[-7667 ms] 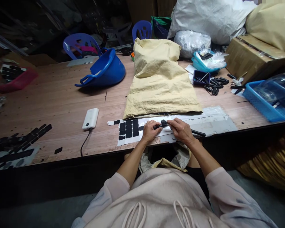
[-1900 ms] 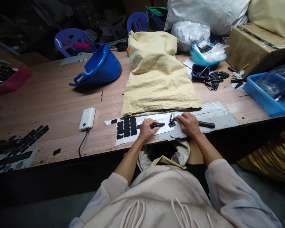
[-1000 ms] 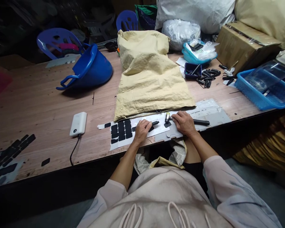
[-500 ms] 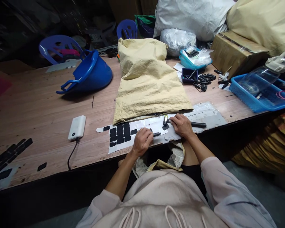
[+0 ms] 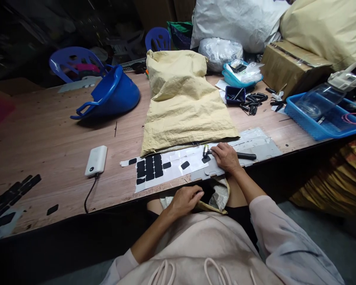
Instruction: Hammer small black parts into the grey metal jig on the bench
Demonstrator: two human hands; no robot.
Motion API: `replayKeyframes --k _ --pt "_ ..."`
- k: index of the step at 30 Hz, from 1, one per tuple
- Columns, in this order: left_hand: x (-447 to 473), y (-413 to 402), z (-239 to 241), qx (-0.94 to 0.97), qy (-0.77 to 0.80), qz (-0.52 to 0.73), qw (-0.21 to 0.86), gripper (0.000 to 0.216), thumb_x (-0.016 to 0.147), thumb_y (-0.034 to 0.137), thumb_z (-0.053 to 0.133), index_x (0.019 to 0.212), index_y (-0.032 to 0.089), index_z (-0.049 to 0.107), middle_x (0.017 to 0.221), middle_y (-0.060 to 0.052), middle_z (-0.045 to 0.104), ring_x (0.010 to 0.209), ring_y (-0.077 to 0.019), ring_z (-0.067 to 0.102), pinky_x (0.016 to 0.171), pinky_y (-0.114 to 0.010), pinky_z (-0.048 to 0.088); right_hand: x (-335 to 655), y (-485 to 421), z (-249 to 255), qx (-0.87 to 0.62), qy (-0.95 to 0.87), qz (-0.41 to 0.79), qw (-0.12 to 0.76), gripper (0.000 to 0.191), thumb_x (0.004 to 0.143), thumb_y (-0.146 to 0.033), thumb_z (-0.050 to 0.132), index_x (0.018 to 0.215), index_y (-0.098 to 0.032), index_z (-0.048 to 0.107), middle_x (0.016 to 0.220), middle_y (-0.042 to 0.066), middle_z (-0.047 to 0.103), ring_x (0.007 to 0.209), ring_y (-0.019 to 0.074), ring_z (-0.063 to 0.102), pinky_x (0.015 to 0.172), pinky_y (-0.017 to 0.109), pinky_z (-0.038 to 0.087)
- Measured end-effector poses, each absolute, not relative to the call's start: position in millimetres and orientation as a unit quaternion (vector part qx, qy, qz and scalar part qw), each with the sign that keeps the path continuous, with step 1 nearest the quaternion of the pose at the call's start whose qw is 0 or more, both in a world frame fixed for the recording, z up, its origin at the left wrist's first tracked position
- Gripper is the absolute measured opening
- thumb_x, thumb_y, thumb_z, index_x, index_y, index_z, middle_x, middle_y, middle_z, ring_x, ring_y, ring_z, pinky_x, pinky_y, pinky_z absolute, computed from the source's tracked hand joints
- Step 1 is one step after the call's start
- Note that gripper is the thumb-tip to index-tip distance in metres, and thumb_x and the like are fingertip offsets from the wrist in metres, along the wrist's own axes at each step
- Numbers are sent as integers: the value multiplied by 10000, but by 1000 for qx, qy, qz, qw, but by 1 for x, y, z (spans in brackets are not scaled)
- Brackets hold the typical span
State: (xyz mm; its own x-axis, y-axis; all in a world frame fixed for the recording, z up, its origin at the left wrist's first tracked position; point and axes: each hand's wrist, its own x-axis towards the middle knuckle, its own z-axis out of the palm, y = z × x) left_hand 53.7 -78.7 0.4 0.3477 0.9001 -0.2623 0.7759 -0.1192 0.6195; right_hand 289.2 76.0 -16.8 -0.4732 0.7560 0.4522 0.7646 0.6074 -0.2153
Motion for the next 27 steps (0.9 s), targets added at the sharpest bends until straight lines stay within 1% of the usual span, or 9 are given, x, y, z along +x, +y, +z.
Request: replayKeyframes --k 2,4,7,10,14,19,22,24,27 --pt "51 -52 15 726 578 183 324 275 1054 394 515 1030 284 767 957 -14 803 872 -191 733 787 -283 515 289 76 -17 -444 -857 -7 260 205 1021 -288 562 1102 -233 742 965 79 658 912 241 536 831 362 414" --pt "44 -17 23 694 624 246 263 264 1051 358 517 1069 272 766 1034 -37 796 910 -203 722 811 -299 514 289 76 -17 -446 -857 -6 260 206 1022 -292 561 1101 -235 743 962 78 657 911 240 539 835 364 420" --pt "32 37 22 666 691 222 172 252 1032 281 524 1069 233 769 1065 -103 761 984 -262 699 814 -342 503 289 76 -17 -447 -857 -3 258 212 1023 -299 553 1103 -243 741 961 78 658 909 241 541 839 370 429" --pt "23 76 19 665 717 161 135 270 1026 231 506 1142 229 749 1052 -122 751 1021 -289 688 838 -358 491 290 76 -17 -445 -859 4 255 226 1020 -300 544 1117 -245 741 973 83 659 919 245 539 826 378 427" --pt "23 105 25 651 729 166 129 266 1023 237 505 1190 233 713 1032 -112 769 1003 -286 694 844 -354 486 290 76 -18 -448 -858 10 250 231 1019 -304 544 1129 -245 739 974 85 659 917 247 530 814 380 414" --pt "43 122 32 585 774 180 163 258 969 354 565 985 195 768 1029 -151 781 1000 -324 707 827 -385 513 289 75 -16 -451 -858 7 246 212 1024 -296 545 1110 -248 733 969 79 653 911 243 524 826 373 408" --pt "55 124 29 548 796 183 182 272 923 406 616 936 181 769 1064 -180 782 1000 -341 712 788 -393 514 289 75 -16 -448 -859 3 248 209 1028 -293 544 1106 -239 730 961 76 650 904 238 521 821 366 406" --pt "58 120 25 542 797 192 185 221 869 393 678 905 188 755 1060 -173 781 992 -334 712 760 -376 505 289 75 -16 -448 -859 5 249 204 1025 -291 549 1104 -242 730 961 75 651 904 237 522 817 364 405" --pt "52 109 21 561 781 206 183 123 796 319 746 853 213 720 982 -116 779 935 -291 701 728 -343 483 289 75 -16 -451 -856 9 252 197 1019 -291 555 1100 -253 730 959 73 652 909 239 531 813 365 409"
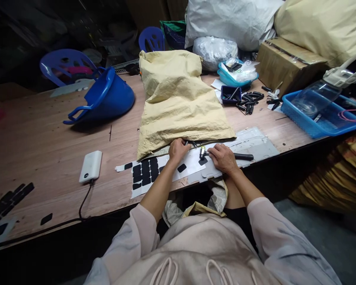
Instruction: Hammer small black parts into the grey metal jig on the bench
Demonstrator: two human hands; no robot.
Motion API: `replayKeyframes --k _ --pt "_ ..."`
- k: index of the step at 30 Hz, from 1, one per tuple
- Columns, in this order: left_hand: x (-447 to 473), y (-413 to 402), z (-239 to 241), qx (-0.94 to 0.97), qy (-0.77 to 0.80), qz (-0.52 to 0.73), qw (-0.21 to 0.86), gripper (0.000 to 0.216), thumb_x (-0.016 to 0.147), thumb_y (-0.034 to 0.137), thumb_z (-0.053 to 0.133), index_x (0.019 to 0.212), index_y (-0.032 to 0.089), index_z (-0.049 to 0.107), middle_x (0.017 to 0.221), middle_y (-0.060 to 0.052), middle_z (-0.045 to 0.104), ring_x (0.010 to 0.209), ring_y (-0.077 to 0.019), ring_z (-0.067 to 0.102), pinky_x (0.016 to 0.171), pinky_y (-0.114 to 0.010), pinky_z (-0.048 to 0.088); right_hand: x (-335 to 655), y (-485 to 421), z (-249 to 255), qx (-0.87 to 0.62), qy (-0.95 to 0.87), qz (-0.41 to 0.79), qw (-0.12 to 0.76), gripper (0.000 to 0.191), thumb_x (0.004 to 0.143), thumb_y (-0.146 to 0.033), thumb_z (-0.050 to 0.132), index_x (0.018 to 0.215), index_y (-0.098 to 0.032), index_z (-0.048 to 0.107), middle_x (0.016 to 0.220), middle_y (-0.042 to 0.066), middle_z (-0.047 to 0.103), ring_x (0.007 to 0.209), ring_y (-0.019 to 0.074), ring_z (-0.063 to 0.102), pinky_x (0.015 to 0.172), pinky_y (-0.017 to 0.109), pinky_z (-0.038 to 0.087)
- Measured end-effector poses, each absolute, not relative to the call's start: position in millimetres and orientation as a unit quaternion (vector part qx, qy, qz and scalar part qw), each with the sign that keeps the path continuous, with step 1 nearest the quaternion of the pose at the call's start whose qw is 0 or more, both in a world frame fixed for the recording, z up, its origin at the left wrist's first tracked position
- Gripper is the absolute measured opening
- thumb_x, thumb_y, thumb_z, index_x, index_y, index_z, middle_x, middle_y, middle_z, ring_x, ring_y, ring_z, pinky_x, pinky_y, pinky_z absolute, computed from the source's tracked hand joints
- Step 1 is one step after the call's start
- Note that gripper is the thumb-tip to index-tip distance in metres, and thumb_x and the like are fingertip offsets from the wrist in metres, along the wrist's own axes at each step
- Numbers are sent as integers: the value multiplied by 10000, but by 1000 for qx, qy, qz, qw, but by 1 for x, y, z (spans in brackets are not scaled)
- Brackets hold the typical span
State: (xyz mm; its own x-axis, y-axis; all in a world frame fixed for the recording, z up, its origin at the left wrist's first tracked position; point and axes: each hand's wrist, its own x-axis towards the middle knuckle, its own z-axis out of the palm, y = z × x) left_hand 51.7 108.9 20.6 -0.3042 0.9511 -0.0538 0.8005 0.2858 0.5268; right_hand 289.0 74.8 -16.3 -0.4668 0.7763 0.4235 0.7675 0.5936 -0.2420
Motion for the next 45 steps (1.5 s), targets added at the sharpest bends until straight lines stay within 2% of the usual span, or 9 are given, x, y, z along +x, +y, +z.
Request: replayKeyframes --k 4,8,14,22,28,33,37,42,45 --pt "35 80 18 611 734 220 197 68 803 246 742 854 227 702 906 -48 755 868 -236 666 732 -327 479 288 75 -16 -448 -856 4 258 200 1024 -305 552 1092 -246 732 953 75 655 910 240 543 826 366 426" --pt "24 46 10 677 659 244 219 123 787 171 763 885 234 724 933 -30 741 919 -225 649 835 -345 512 289 75 -16 -449 -855 10 259 199 1016 -301 563 1103 -250 735 969 77 659 918 241 548 832 369 429" --pt "18 22 -11 700 607 296 232 157 813 198 809 958 233 760 970 -37 706 985 -225 632 902 -359 518 290 76 -17 -447 -855 8 263 212 1021 -304 554 1094 -243 743 962 77 658 914 241 547 831 367 432" --pt "15 25 -15 690 607 305 251 130 810 218 836 915 225 760 927 -29 688 944 -218 619 865 -347 506 291 76 -10 -435 -860 3 266 236 1040 -331 535 1067 -248 755 919 75 658 895 235 566 824 362 449" --pt "19 27 -14 673 615 314 266 137 784 215 864 886 235 777 908 -21 695 958 -221 616 875 -358 501 271 61 9 -437 -843 84 300 311 1057 -323 486 1265 -286 714 1023 67 686 928 211 653 772 317 507" --pt "21 29 -16 668 618 319 263 143 772 197 881 859 234 773 904 -16 704 950 -208 628 875 -359 491 242 50 21 -407 -851 160 290 335 1074 -370 478 1294 -275 713 949 56 690 821 191 652 753 308 512" --pt "22 30 -16 669 619 316 263 156 765 194 889 841 230 758 899 -11 701 948 -205 630 884 -362 491 231 42 26 -417 -839 157 313 358 1074 -338 466 1334 -300 709 975 61 693 856 195 658 769 306 508" --pt "24 29 -13 668 628 309 251 181 761 205 889 756 208 708 841 -8 672 877 -193 607 849 -350 476 233 36 25 -423 -868 133 224 348 1046 -304 506 1300 -327 743 981 47 702 788 183 643 659 296 456" --pt "24 28 -12 665 623 322 256 170 753 177 892 781 209 728 857 -10 691 889 -192 614 860 -350 476 236 37 25 -434 -861 117 239 351 1051 -309 506 1316 -320 736 991 50 703 802 182 648 662 292 453"
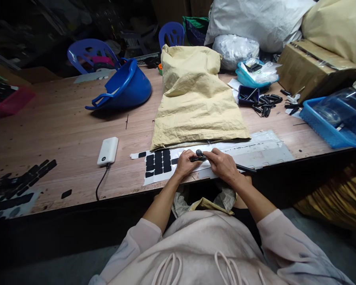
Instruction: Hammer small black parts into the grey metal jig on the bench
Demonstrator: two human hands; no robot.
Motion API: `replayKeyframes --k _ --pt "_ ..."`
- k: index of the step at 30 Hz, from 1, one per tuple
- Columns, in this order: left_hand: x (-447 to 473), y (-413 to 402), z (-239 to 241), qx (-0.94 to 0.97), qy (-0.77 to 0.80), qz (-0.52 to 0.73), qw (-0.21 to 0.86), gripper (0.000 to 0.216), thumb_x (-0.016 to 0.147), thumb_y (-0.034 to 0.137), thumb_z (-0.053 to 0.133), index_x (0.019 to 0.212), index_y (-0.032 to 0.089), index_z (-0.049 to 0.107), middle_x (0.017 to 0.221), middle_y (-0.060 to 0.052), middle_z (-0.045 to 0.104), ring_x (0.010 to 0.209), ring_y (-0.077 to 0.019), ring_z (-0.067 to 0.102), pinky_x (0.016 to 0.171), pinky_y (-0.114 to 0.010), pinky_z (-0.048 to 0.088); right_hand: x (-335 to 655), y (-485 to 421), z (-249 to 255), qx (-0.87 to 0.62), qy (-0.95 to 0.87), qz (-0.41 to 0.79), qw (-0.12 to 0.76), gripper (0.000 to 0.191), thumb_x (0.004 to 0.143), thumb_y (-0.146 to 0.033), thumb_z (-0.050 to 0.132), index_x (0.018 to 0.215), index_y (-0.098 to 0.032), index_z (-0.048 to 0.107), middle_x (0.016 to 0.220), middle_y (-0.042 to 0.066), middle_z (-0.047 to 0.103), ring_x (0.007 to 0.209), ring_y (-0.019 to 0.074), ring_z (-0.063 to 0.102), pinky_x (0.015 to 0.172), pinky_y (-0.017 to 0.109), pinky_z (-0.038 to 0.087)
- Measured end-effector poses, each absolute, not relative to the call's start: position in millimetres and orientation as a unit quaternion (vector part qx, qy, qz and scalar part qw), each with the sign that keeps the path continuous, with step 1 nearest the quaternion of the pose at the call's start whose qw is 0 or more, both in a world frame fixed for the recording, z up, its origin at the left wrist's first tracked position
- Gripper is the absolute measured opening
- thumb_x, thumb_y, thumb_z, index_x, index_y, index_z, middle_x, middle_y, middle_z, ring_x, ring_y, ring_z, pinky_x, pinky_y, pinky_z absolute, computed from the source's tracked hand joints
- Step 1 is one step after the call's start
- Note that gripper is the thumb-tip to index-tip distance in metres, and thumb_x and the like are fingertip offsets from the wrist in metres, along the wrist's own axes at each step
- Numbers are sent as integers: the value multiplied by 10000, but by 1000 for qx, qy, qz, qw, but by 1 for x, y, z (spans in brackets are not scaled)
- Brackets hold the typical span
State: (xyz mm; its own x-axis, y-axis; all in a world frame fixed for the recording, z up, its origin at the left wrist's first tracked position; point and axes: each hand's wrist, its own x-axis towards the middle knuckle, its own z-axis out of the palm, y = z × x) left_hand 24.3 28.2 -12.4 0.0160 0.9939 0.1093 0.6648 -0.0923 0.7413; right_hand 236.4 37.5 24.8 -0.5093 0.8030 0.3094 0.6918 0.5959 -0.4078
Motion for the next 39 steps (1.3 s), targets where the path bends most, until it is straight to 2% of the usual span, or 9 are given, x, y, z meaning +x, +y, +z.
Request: replayKeyframes --k 4,9,13,17,22,39 --pt "25 28 -14 659 622 335 256 162 743 153 893 813 219 762 867 -12 710 914 -200 625 862 -350 481 243 37 25 -435 -846 113 286 365 1070 -320 483 1349 -296 717 986 56 698 856 186 666 712 286 485" --pt "25 28 -14 658 624 336 253 157 732 163 894 801 222 767 854 -9 707 901 -201 626 856 -350 483 252 36 20 -436 -859 102 248 337 1056 -294 512 1306 -306 738 982 36 711 809 169 664 662 275 466" --pt "25 27 -12 651 630 339 253 167 717 153 895 793 226 765 868 -8 712 927 -209 624 859 -348 488 260 45 18 -455 -847 76 265 338 1060 -305 512 1314 -303 734 1019 42 720 873 176 679 680 268 465" --pt "25 26 -11 654 631 332 253 134 742 159 875 802 219 772 866 -15 713 932 -212 632 876 -356 497 271 59 12 -463 -846 40 261 302 1047 -317 544 1257 -293 759 997 44 718 854 179 658 660 280 438" --pt "24 27 -13 662 630 324 245 127 751 168 873 822 218 781 850 -17 708 922 -214 640 886 -365 506 284 70 0 -410 -875 -10 256 280 1058 -335 541 1120 -238 796 902 64 709 862 210 595 787 331 452" --pt "19 25 -15 683 614 325 223 155 771 176 829 870 228 720 907 -24 703 925 -230 625 861 -376 521 283 70 -16 -435 -866 -2 248 238 1010 -288 555 1150 -242 743 972 78 659 915 241 525 812 358 405"
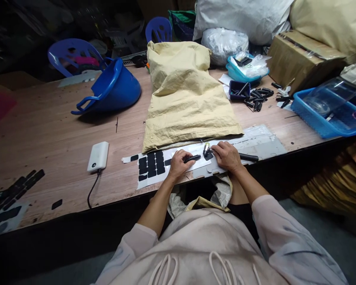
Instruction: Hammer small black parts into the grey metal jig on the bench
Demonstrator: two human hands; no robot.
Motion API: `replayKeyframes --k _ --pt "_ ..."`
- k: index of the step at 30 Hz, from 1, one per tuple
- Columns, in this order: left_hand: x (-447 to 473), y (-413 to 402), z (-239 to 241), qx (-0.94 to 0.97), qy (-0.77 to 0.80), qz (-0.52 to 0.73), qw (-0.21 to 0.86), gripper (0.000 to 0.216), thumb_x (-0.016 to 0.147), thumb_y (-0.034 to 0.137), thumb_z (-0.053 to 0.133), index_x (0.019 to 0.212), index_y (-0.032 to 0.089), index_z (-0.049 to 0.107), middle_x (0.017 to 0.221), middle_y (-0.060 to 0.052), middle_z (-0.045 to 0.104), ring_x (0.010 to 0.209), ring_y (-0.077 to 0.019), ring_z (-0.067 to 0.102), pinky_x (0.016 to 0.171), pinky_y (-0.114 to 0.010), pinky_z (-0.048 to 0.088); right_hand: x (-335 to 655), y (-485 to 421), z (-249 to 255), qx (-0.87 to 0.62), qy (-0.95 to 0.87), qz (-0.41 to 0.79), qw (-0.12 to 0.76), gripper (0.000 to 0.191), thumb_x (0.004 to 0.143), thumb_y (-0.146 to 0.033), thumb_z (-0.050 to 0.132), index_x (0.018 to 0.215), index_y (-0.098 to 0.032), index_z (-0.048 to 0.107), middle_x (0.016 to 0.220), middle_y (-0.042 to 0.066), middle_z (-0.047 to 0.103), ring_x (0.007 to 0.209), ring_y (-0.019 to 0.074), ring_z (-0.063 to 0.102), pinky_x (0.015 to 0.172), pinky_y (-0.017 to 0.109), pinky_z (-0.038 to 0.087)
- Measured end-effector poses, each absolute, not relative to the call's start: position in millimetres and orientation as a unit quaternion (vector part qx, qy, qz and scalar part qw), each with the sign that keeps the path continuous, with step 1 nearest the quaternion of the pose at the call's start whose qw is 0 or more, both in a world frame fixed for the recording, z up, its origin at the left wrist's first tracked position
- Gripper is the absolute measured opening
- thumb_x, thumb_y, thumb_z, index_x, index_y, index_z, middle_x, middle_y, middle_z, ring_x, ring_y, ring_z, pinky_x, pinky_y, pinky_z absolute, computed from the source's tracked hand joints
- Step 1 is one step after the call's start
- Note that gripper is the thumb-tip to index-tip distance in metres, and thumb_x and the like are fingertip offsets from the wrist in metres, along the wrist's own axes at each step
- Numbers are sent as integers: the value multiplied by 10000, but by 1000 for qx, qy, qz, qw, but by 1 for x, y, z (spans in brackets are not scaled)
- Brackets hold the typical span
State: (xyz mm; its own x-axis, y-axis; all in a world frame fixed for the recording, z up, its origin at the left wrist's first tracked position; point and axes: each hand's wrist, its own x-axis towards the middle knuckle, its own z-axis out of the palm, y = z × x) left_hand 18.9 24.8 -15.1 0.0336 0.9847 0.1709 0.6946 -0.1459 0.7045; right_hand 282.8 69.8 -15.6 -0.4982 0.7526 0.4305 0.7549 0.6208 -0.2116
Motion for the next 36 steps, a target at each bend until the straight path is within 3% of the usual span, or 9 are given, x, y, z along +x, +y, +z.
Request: replayKeyframes --k 6,9,14,17,21,24,31,36 --pt "22 -14 -5 749 485 371 258 125 911 329 768 966 228 719 907 -46 713 872 -213 640 817 -362 528 282 70 -16 -436 -868 -3 240 227 1005 -269 556 1137 -226 735 979 82 667 927 242 534 822 355 413" --pt "36 -55 -12 784 426 331 307 140 964 340 697 1049 230 717 934 -50 720 861 -197 674 795 -332 546 282 70 -16 -436 -868 0 237 227 1004 -268 554 1142 -229 730 987 84 665 943 245 530 834 354 410" --pt "61 -102 -39 754 563 157 301 156 922 248 705 1076 261 731 1051 -50 734 870 -213 720 752 -322 559 282 69 -15 -439 -867 -4 235 228 1006 -270 546 1139 -229 727 989 87 665 941 245 533 830 356 413" --pt "65 -105 -38 728 595 118 320 194 905 245 722 1093 292 744 1074 -38 743 855 -211 726 745 -322 562 281 69 -15 -441 -866 -6 235 227 1002 -267 547 1131 -241 732 979 85 668 934 247 538 825 363 419" --pt "57 -73 -8 719 579 229 310 109 945 270 680 1018 267 762 920 -30 739 842 -197 706 783 -316 555 281 69 -14 -440 -866 -5 236 221 992 -259 556 1119 -244 736 986 87 671 936 248 536 832 370 423" --pt "49 -23 11 685 619 301 237 158 982 272 623 1041 246 767 935 -41 721 811 -181 669 781 -314 539 280 69 -14 -441 -865 -6 239 212 995 -257 556 1107 -241 735 977 85 664 936 246 532 831 364 419" --pt "49 82 7 652 703 251 133 237 920 208 647 1106 241 790 1059 -111 682 1107 -312 612 974 -429 511 280 69 -15 -439 -866 -15 239 200 990 -251 575 1111 -226 732 970 81 664 917 238 531 807 356 411" --pt "61 108 6 603 743 246 154 210 961 311 594 989 219 781 1071 -149 706 1100 -338 635 926 -432 511 279 69 -16 -440 -866 -4 236 209 987 -242 574 1129 -234 728 985 84 672 912 238 535 797 357 413"
